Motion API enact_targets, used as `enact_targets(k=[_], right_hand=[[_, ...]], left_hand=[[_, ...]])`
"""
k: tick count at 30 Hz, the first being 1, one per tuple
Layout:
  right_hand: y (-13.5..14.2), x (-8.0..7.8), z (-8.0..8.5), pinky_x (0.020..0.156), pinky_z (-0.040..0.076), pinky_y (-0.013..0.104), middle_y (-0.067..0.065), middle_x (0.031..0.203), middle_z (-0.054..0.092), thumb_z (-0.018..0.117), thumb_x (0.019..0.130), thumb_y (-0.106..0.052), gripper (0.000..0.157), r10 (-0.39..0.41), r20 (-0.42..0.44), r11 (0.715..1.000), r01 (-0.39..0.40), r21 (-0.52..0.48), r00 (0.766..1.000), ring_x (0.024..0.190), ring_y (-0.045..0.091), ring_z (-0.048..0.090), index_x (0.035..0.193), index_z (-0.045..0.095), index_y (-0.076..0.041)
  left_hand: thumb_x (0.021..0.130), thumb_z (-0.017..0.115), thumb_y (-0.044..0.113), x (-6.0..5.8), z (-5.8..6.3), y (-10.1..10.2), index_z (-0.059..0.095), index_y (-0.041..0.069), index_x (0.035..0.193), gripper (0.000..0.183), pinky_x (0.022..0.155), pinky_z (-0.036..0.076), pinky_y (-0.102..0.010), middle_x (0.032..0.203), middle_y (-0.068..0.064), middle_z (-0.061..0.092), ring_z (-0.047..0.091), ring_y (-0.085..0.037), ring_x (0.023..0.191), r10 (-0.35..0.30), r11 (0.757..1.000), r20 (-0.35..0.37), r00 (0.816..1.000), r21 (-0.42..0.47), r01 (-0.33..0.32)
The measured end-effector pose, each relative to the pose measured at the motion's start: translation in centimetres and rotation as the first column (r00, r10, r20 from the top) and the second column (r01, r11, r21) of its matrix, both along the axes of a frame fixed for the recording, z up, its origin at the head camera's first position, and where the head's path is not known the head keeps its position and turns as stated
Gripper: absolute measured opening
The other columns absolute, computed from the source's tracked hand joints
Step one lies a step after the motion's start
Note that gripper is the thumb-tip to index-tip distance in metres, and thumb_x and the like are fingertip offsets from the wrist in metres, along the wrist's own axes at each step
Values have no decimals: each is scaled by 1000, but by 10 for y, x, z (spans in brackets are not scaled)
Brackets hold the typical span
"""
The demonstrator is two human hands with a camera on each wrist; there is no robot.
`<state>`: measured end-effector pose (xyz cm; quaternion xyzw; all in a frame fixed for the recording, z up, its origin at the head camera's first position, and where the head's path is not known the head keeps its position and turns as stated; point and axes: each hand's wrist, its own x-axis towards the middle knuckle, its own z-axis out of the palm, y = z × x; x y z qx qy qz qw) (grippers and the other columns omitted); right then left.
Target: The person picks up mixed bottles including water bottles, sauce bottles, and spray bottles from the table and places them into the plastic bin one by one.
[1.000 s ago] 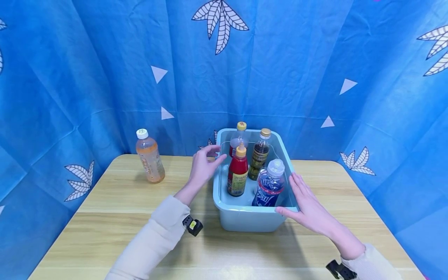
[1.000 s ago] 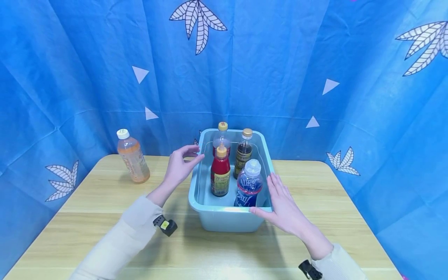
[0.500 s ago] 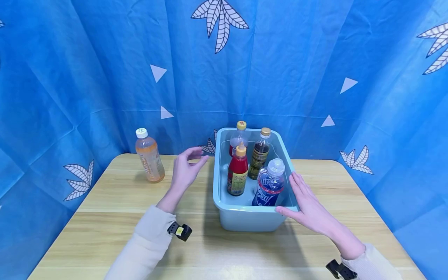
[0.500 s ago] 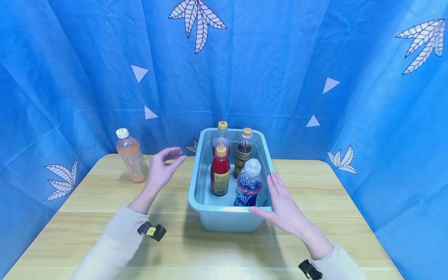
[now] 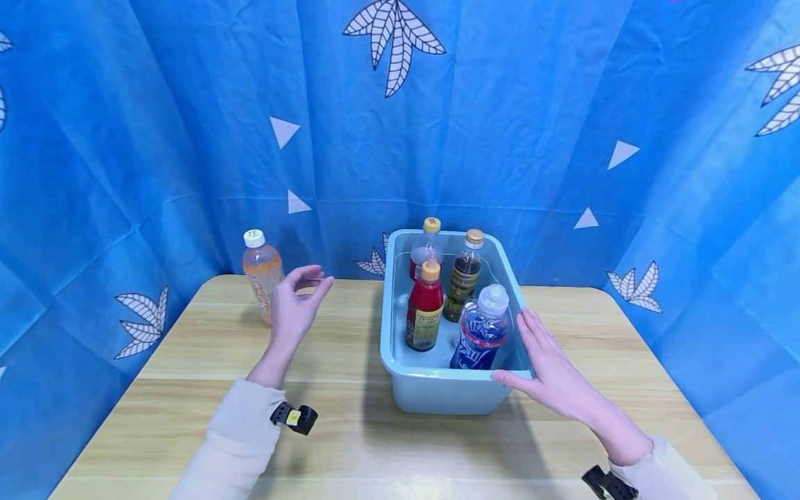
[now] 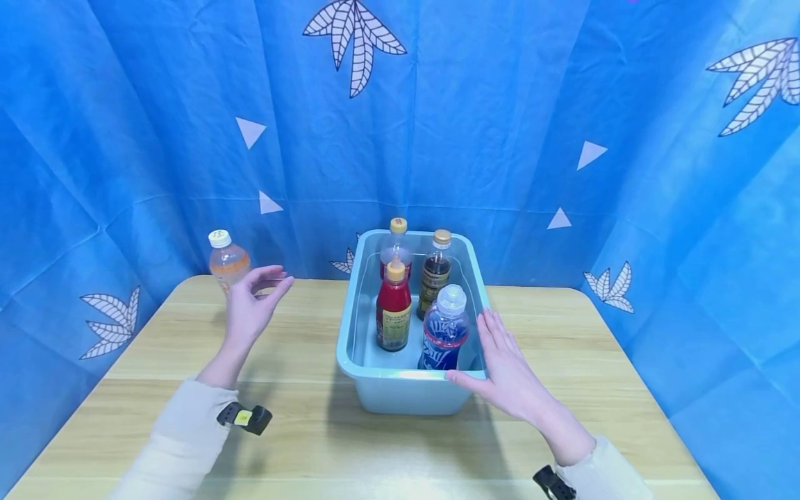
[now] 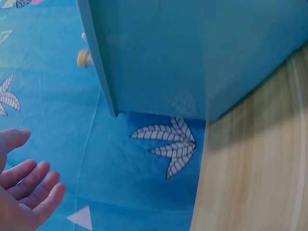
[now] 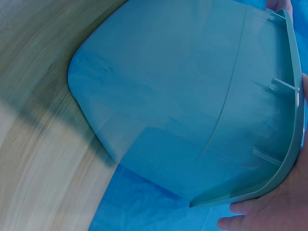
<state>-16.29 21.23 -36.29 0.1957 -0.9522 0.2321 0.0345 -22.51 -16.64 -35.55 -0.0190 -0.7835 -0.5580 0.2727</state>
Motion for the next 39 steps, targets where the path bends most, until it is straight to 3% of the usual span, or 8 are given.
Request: enact_targets(k=[5,16,27,39], right_hand=[[1,-1,-2,97,17,60,19,146,5,59,78,-52,94,0,3,1000,0,-2,1000,132,36,4,141,11,0],[2,-2,-2,97,17,60,19,146,6,59,78,-51,94,2,1,1000,-2,-9,1000,131,37,5,141,11,0],[2,-3,-3,97,16,60,19,146,6,59,78,-52,95,3,2,1000,-3,-10,1000,131,37,4,140,12,0],[1,-1,-2,97,16,60,20,146,6,59,77,-52,95,-3,1,1000,3,-4,1000,131,37,5,140,12,1]], left_hand=[[78,68,21,-2,-7,-14,61,-1,100,32,63,44,-10,92,-13,63,57,-16,81,74,997,-38,997,9,-74],[75,72,22,-9,-11,-44,63,-3,97,34,64,41,-14,86,-14,64,54,-3,71,244,970,-83,966,9,-244],[76,71,20,-20,-4,-68,59,-6,101,38,71,42,-23,91,-17,62,54,-19,79,330,942,-57,942,-41,-332],[79,64,34,-29,10,-83,46,-1,118,56,84,41,-36,114,-14,51,50,-26,99,353,935,112,929,-86,-345]])
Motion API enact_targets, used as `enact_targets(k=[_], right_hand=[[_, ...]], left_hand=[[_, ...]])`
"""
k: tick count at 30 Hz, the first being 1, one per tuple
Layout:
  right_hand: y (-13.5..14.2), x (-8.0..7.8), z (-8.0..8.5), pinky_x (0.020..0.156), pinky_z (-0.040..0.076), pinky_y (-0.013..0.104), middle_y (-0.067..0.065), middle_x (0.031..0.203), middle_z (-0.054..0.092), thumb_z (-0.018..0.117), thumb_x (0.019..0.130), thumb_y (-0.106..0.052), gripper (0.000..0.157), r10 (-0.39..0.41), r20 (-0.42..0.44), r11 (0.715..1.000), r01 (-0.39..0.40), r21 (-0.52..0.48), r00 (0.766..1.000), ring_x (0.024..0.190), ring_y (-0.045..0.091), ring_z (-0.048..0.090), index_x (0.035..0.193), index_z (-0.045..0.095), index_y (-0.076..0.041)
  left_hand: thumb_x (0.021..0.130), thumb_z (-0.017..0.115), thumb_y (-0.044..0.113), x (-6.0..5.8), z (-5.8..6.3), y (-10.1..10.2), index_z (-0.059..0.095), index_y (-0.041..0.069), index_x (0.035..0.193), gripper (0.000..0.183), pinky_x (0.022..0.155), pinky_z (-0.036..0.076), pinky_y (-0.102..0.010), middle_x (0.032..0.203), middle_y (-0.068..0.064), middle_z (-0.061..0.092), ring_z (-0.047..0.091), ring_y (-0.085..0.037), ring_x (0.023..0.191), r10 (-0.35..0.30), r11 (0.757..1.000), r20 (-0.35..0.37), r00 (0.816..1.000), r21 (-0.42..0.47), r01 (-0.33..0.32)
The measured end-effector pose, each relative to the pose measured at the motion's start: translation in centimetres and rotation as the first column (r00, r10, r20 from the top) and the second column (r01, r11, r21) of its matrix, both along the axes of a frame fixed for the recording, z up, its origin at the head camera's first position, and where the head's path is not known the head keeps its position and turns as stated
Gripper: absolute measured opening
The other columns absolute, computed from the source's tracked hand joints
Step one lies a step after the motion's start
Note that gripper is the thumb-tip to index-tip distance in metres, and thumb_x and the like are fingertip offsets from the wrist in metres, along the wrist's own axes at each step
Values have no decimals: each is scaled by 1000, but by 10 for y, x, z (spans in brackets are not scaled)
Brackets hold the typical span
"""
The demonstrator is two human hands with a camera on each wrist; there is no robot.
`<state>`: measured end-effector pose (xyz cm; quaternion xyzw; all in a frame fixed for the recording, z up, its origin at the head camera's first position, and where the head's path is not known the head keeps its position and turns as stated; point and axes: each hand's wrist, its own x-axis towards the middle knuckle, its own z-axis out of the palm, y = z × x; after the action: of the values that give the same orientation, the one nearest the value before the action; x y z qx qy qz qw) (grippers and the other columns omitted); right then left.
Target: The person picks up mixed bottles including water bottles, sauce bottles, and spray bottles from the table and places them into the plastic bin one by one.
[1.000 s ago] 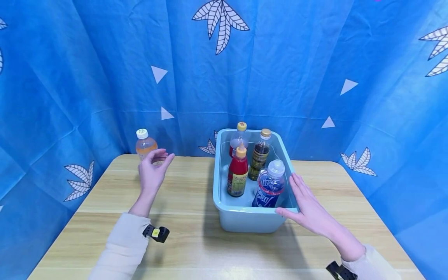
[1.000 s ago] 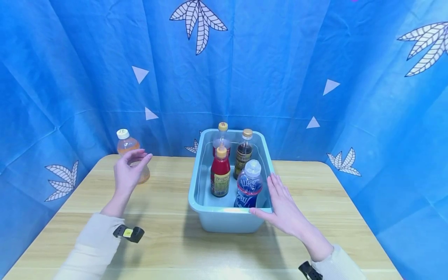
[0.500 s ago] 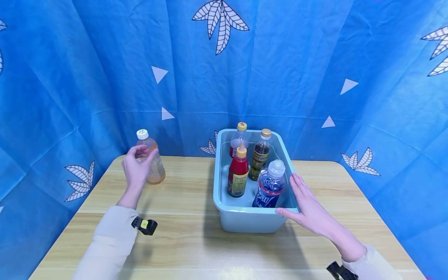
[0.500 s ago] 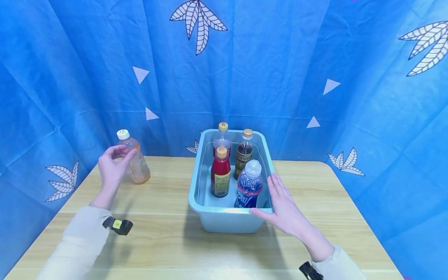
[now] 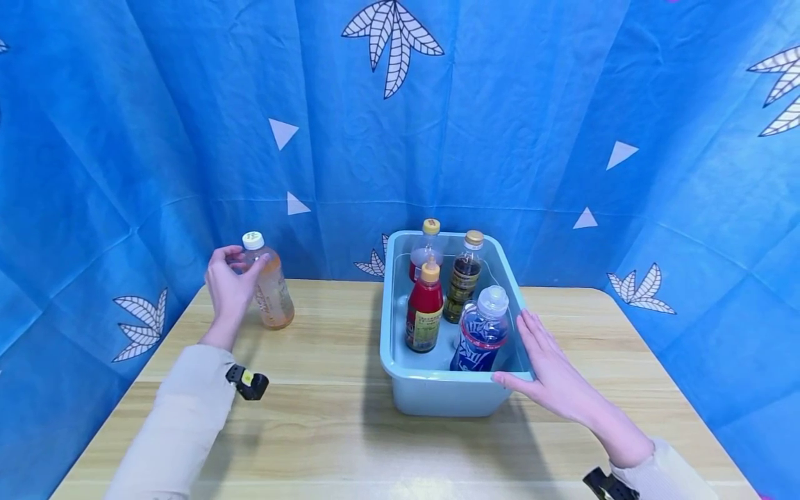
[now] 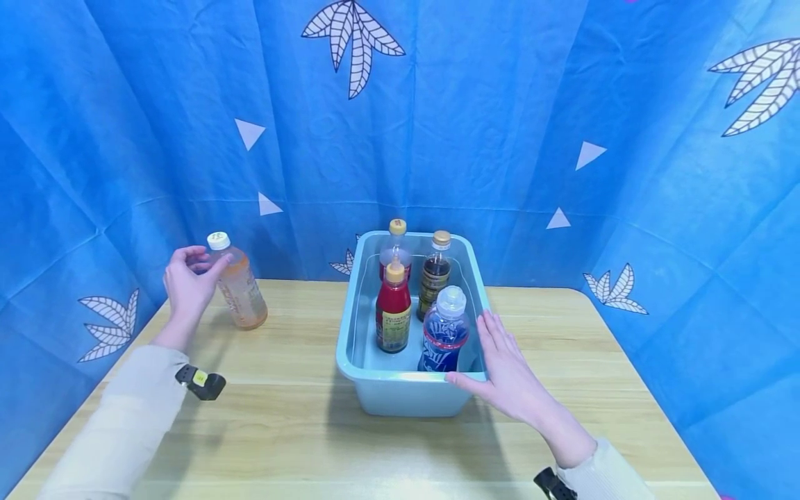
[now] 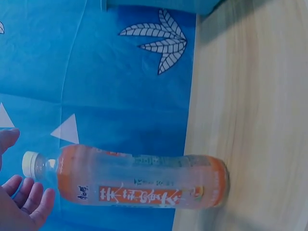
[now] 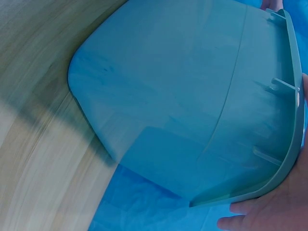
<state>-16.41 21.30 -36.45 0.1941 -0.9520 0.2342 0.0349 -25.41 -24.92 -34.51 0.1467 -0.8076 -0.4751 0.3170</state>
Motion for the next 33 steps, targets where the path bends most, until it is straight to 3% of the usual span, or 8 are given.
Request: enact_targets(k=[14,33], right_hand=[[-1,-1,-1,98,16,59,21,145,7,59,77,-52,95,3,-17,1000,-3,15,1000,131,37,5,140,13,2],[-1,-1,0,98,15,58,20,145,6,58,78,-53,95,1,-11,1000,-1,19,1000,131,37,5,140,12,2]], left_hand=[[80,61,41,-21,6,-11,37,3,127,64,93,35,-39,125,-15,40,37,-27,115,20,999,125,992,44,-26],[78,63,42,-37,-1,-13,41,3,125,66,95,32,-37,127,-12,43,36,-25,117,22,994,118,993,106,-35]])
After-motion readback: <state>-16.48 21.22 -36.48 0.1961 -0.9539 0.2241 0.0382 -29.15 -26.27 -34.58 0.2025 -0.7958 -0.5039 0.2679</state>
